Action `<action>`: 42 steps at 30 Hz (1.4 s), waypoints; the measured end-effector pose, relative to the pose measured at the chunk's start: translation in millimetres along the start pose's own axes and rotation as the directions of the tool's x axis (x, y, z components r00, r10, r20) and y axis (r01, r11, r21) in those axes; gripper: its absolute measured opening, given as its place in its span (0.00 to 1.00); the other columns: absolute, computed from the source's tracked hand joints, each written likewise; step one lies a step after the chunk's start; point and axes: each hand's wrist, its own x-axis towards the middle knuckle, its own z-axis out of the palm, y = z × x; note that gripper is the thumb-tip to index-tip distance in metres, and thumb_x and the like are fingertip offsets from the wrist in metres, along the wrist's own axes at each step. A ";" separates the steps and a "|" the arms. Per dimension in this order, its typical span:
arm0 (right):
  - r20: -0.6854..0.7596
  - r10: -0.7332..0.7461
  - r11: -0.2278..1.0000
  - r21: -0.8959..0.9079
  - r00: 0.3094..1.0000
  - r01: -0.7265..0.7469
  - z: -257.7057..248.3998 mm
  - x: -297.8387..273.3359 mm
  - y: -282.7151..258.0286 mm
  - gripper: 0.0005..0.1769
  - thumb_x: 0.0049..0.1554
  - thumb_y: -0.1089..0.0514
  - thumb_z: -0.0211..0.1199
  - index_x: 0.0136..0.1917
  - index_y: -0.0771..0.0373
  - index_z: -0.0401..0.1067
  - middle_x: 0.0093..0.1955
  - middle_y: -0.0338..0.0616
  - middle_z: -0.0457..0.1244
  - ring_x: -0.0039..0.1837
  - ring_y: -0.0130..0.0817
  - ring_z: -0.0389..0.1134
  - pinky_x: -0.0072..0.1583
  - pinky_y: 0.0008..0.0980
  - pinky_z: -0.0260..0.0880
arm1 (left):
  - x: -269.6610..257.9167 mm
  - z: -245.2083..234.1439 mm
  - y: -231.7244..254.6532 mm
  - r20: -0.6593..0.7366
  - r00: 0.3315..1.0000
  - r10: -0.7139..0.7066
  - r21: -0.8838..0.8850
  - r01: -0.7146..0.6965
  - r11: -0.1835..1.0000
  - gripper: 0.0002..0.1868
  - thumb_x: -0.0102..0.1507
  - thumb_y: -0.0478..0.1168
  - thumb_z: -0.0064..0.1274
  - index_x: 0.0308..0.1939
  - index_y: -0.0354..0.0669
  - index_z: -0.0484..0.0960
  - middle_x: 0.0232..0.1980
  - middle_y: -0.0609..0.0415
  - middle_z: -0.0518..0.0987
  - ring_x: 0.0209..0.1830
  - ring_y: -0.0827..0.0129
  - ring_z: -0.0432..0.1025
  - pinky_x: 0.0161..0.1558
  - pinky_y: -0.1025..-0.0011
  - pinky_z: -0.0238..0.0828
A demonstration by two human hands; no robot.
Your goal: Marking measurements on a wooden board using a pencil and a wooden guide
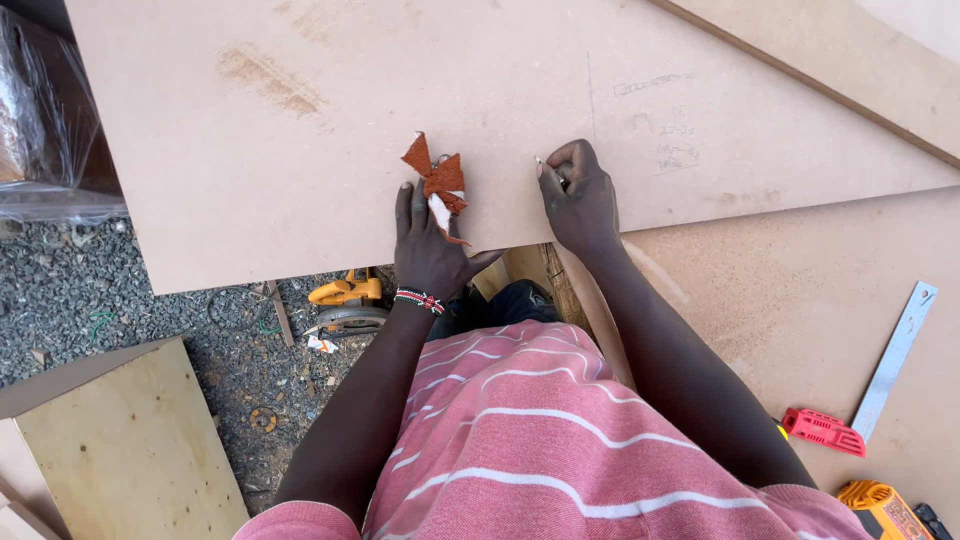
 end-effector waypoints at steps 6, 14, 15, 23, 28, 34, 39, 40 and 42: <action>-0.010 0.129 0.982 -0.135 0.992 -0.129 14.9 13.5 -30.3 0.07 0.63 0.49 0.59 0.51 0.51 0.66 0.36 0.39 0.70 0.47 0.45 0.73 0.53 0.45 0.69 | 3.7 -6.1 -4.8 -0.026 0.989 0.143 0.001 -0.143 0.990 0.59 0.52 0.79 0.58 0.70 0.36 0.72 0.76 0.35 0.66 0.82 0.44 0.49 0.82 0.44 0.31; -0.226 0.176 0.950 -0.215 0.958 -0.225 -18.4 19.0 -1.3 0.06 0.62 0.50 0.60 0.51 0.49 0.67 0.42 0.40 0.72 0.54 0.50 0.73 0.56 0.50 0.69 | 7.2 -27.8 7.1 -0.078 0.968 0.240 0.064 -0.236 0.970 0.54 0.54 0.77 0.59 0.63 0.30 0.78 0.70 0.31 0.72 0.80 0.41 0.51 0.81 0.39 0.34; -0.225 0.177 0.950 -0.216 0.958 -0.227 -16.3 19.1 -1.4 0.06 0.62 0.50 0.60 0.51 0.49 0.67 0.42 0.40 0.72 0.54 0.50 0.73 0.56 0.50 0.69 | 6.9 -26.2 6.2 -0.077 0.968 0.240 0.062 -0.235 0.970 0.54 0.54 0.77 0.59 0.63 0.30 0.78 0.70 0.31 0.72 0.80 0.41 0.51 0.81 0.39 0.34; -0.055 0.094 0.989 -0.110 0.994 -0.100 22.6 11.2 -21.6 0.05 0.62 0.53 0.60 0.50 0.52 0.67 0.40 0.42 0.72 0.49 0.45 0.74 0.53 0.45 0.72 | 6.8 -20.4 2.6 -0.071 0.971 0.230 0.058 -0.226 0.972 0.55 0.53 0.75 0.60 0.66 0.31 0.76 0.68 0.32 0.74 0.80 0.43 0.52 0.81 0.40 0.35; -0.062 0.052 0.989 -0.132 0.997 -0.060 25.5 15.8 -12.9 0.04 0.63 0.54 0.59 0.50 0.53 0.67 0.32 0.41 0.68 0.40 0.42 0.71 0.47 0.42 0.69 | 4.8 -23.7 4.6 -0.040 0.974 0.222 0.043 -0.220 0.975 0.56 0.56 0.76 0.57 0.69 0.32 0.72 0.71 0.33 0.71 0.81 0.43 0.49 0.82 0.42 0.33; -0.053 0.015 0.988 -0.151 0.999 -0.022 27.4 17.4 -9.8 0.04 0.63 0.55 0.58 0.51 0.54 0.66 0.29 0.41 0.64 0.37 0.41 0.68 0.44 0.40 0.67 | 4.7 -20.7 1.3 -0.009 0.975 0.220 0.054 -0.220 0.974 0.56 0.57 0.77 0.53 0.70 0.31 0.71 0.72 0.34 0.71 0.82 0.44 0.48 0.82 0.43 0.30; -0.056 0.018 0.987 -0.160 0.998 -0.027 22.3 0.9 -13.4 0.03 0.62 0.57 0.59 0.48 0.54 0.66 0.23 0.37 0.58 0.32 0.39 0.62 0.42 0.39 0.62 | 5.9 -25.9 4.8 -0.019 0.975 0.219 0.049 -0.218 0.975 0.57 0.57 0.78 0.53 0.70 0.30 0.71 0.72 0.34 0.71 0.82 0.44 0.48 0.82 0.43 0.30; -0.045 0.036 0.987 -0.153 0.998 -0.042 21.2 -4.9 -14.9 0.03 0.61 0.57 0.59 0.48 0.54 0.66 0.23 0.38 0.58 0.32 0.39 0.61 0.42 0.39 0.62 | 6.2 -23.9 4.2 -0.020 0.975 0.220 0.056 -0.218 0.974 0.57 0.57 0.77 0.53 0.69 0.29 0.72 0.71 0.33 0.72 0.82 0.44 0.48 0.82 0.43 0.30; -0.032 0.055 0.987 -0.146 0.998 -0.059 20.8 -16.3 -14.5 0.03 0.61 0.57 0.59 0.48 0.54 0.66 0.23 0.38 0.58 0.32 0.40 0.61 0.42 0.39 0.61 | 4.7 -22.0 3.8 -0.019 0.975 0.219 0.065 -0.218 0.974 0.56 0.57 0.77 0.54 0.68 0.28 0.72 0.70 0.32 0.73 0.82 0.44 0.49 0.82 0.43 0.30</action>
